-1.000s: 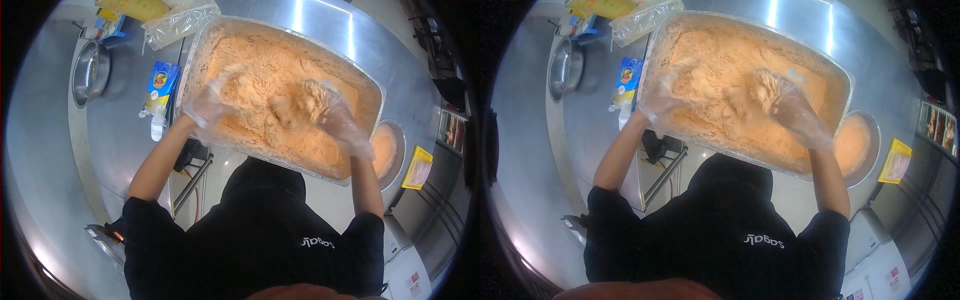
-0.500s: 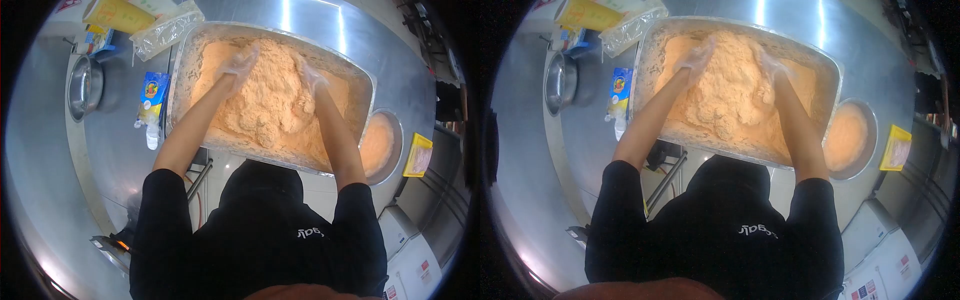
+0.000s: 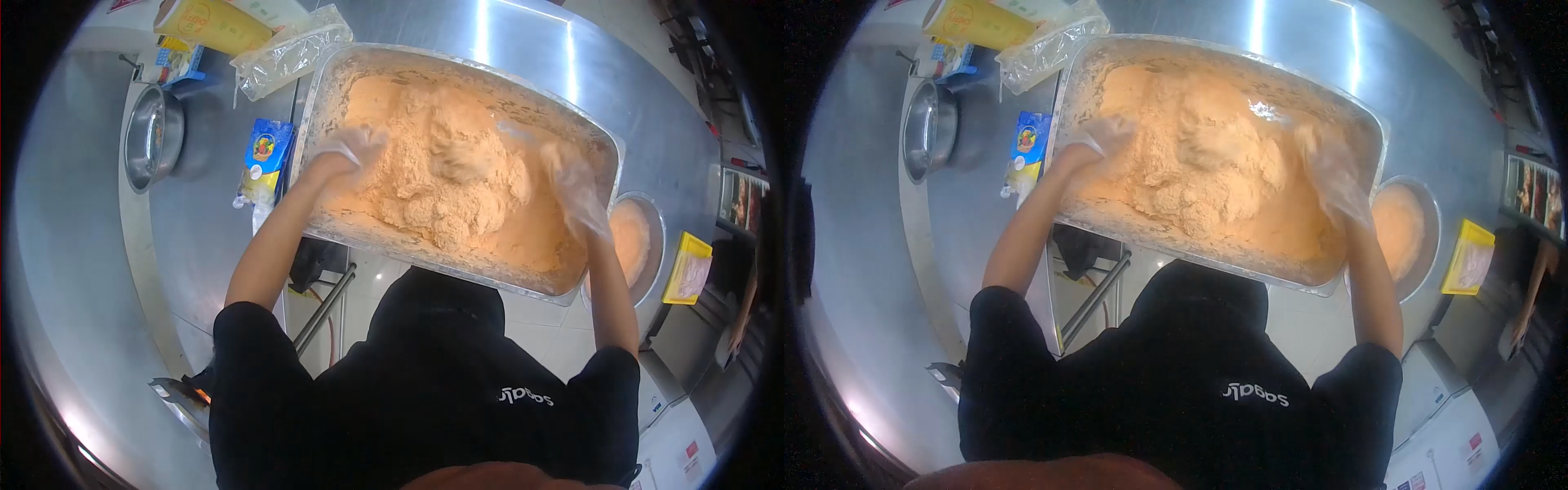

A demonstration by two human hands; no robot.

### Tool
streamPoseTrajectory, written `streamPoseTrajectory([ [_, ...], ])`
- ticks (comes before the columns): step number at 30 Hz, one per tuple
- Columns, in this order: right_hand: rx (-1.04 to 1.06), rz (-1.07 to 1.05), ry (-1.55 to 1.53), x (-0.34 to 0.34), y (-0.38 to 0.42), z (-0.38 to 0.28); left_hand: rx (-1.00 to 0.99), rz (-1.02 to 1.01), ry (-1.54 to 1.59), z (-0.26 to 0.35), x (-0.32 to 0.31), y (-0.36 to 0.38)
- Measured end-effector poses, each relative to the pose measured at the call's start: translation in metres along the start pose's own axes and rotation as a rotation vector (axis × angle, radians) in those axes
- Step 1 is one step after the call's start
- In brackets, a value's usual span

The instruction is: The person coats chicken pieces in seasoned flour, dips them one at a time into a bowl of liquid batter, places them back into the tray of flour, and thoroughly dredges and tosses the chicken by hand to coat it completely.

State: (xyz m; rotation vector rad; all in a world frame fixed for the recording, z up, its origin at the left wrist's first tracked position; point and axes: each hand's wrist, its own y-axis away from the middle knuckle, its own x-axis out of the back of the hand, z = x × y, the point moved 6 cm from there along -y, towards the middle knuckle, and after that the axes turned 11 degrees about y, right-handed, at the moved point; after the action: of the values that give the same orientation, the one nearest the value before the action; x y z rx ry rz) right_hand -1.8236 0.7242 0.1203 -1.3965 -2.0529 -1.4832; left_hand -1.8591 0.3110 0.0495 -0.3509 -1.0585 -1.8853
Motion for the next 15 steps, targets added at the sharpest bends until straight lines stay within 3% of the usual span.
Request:
streamPoseTrajectory([
  [1, 0.023, 0.037, -0.038, -0.013, 0.017, 0.002, 0.09, 0.007, -0.222, 0.01, -0.007, 0.008],
  [3, 0.063, -0.014, -0.135, -0.041, 0.037, -0.002, 0.338, -0.183, 0.148, 0.052, -0.003, 0.048],
  [5, 0.075, -0.271, -0.266, -0.073, 0.029, -0.005, 0.362, -0.326, 0.427, 0.066, -0.024, 0.064],
  [7, 0.116, -0.541, -0.319, -0.105, -0.001, 0.007, 0.213, -0.421, 0.594, 0.057, -0.054, 0.054],
  [9, 0.244, -0.614, -0.253, -0.124, -0.004, 0.005, 0.199, -0.557, 0.745, 0.062, -0.072, 0.052],
  [13, 0.41, -0.52, 0.236, -0.152, 0.002, -0.016, 0.185, -0.734, 0.916, 0.033, -0.105, 0.024],
  [15, 0.419, -0.541, 0.107, -0.169, -0.024, -0.003, 0.125, -0.682, 0.93, 0.032, -0.103, 0.02],
])
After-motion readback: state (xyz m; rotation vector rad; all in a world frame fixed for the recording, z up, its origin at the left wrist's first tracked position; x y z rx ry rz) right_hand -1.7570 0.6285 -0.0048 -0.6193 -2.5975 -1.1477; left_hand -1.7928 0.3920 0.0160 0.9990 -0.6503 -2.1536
